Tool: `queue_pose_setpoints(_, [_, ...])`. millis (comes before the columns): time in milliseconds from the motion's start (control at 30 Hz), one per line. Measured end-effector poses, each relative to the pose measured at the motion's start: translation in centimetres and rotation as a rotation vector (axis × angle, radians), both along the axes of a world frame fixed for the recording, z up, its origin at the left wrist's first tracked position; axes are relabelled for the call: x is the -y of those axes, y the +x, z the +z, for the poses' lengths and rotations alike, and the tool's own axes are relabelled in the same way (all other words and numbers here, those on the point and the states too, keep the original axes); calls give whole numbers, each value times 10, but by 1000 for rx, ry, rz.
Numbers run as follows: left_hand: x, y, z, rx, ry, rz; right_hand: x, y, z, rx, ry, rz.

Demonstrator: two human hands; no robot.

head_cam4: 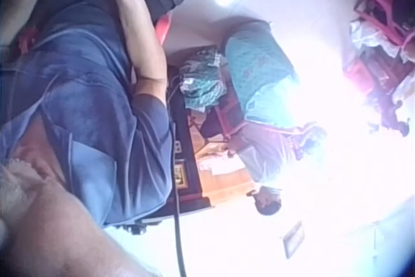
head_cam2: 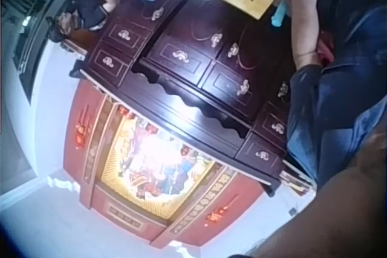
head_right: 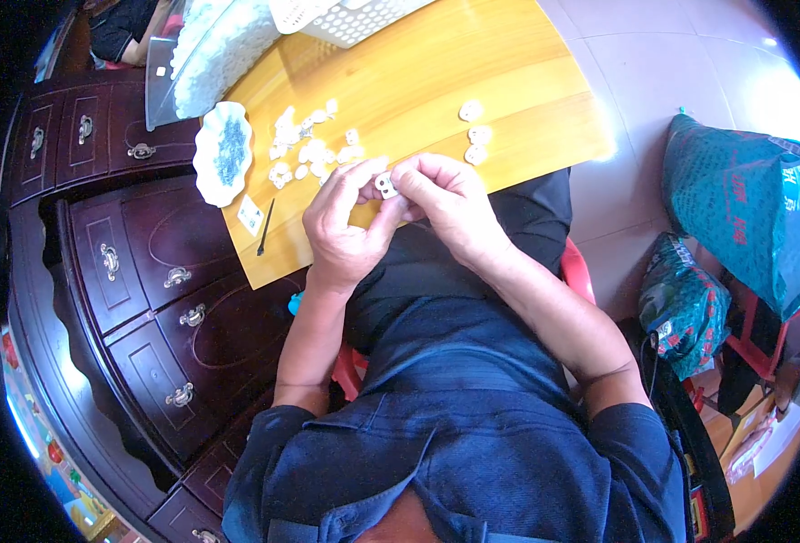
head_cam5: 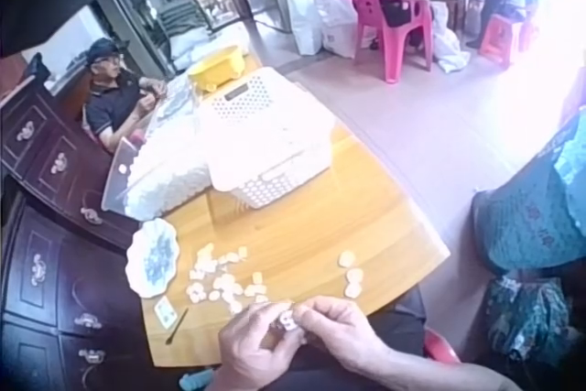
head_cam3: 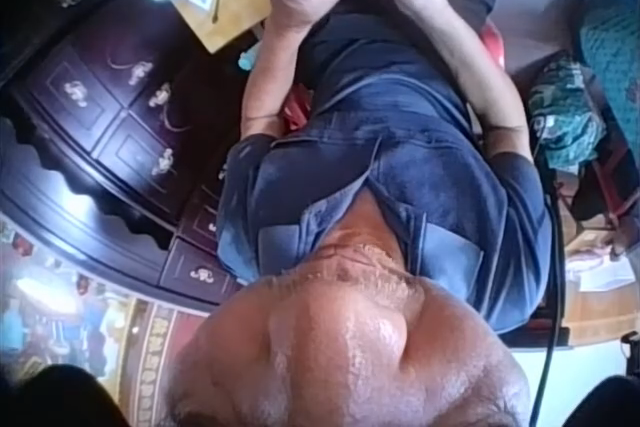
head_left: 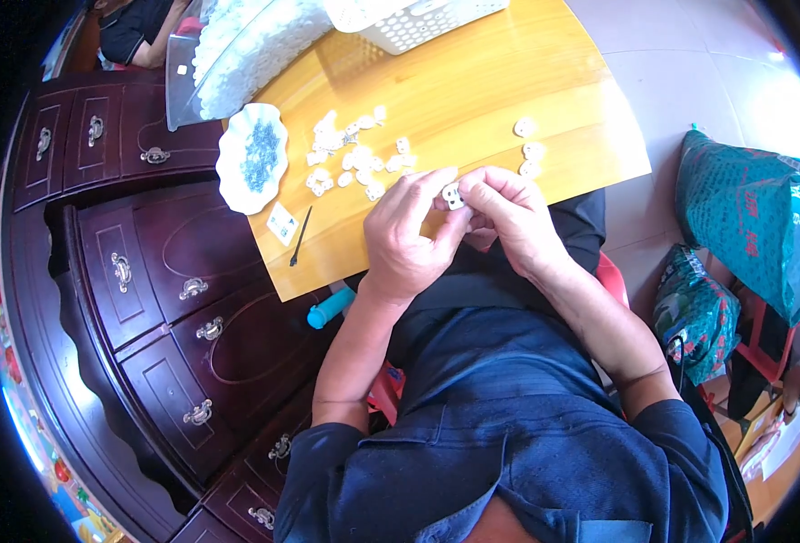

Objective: Assembling small white plastic components by hand at a workshop table.

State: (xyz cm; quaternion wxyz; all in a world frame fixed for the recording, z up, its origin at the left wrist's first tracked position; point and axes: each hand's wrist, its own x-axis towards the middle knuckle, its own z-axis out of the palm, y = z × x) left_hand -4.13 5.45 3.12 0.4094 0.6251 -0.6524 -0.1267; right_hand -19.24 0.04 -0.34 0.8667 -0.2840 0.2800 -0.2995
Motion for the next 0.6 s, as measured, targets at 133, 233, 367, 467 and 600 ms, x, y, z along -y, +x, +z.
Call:
queue_pose_setpoints(133, [-3,0,-1,75,7,97,-4,1,0,-10,4,-51])
queue_pose_setpoints(233, [-4,-3,-1,18,45,60,-5,2,2,-43,-17,-74])
queue_pose_setpoints(367, [-8,-3,-8,-166,185,105,-6,2,3,-72,-57,-96])
queue_pose_setpoints(467, [-9,-4,-12,-464,211,97,-6,3,6,-78,-63,-100])
queue_pose_setpoints(600, [-8,-11,-8,-677,256,81,-8,3,8,-105,-65,-149])
